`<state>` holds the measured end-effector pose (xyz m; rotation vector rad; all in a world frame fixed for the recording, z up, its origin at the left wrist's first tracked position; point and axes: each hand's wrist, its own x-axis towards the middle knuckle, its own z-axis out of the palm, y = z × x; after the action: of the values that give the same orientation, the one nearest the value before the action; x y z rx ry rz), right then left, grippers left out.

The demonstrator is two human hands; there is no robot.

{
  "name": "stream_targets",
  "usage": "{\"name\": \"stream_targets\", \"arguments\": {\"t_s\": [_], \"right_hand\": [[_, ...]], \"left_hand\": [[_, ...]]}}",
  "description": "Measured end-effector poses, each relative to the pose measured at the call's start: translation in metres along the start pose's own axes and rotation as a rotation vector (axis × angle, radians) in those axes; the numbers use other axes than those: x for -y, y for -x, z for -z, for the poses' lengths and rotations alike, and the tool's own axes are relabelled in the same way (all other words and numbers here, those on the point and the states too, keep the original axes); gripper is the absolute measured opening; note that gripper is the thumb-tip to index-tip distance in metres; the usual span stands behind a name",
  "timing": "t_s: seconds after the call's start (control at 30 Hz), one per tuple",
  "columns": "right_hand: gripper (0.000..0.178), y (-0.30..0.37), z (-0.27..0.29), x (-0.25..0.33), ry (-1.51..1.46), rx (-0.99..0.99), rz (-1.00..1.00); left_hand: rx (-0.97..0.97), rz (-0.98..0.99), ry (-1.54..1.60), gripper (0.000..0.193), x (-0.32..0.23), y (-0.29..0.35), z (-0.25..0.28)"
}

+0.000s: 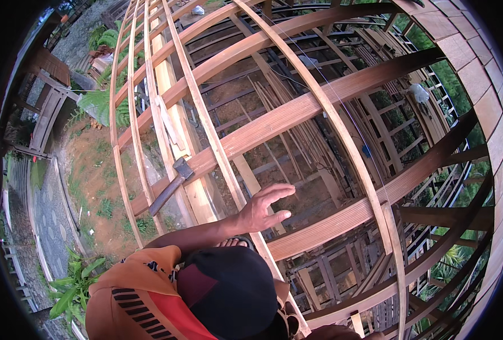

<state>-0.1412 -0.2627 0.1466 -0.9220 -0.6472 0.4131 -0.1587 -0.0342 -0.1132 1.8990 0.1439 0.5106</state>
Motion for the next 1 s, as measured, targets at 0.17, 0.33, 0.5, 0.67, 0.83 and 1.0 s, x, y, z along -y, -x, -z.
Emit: {"name": "stream_targets", "arguments": {"t_s": [0.17,0.33,0.5,0.67,0.83,1.0], "right_hand": [[0.032,-0.004,0.023,-0.008,-0.180,0.226,0.176],[0.032,-0.026,-0.011,0.017,-0.063,0.281,0.335],[0.026,-0.024,-0.014,0.046,0.000,0.053,0.531],[0.020,-0.017,-0.031,0.055,0.422,-0.195,0.632],[0.018,-0.010,-0.016,0.041,0.070,-0.151,0.643],[0.013,-0.026,-0.024,0.022,-0.461,-0.111,0.825]], "left_hand": [[-0.149,0.169,-0.260,0.043,-0.016,0.078,0.048],[-0.267,0.156,-0.484,0.038,-0.006,0.077,0.102],[-0.228,0.139,-0.514,0.039,-0.003,0.077,0.102],[-0.202,0.187,-0.537,0.040,0.012,0.104,0.092],[-0.205,0.238,-0.656,0.040,0.016,0.130,0.105],[-0.307,0.304,-0.942,0.056,0.015,0.140,0.132]]}}
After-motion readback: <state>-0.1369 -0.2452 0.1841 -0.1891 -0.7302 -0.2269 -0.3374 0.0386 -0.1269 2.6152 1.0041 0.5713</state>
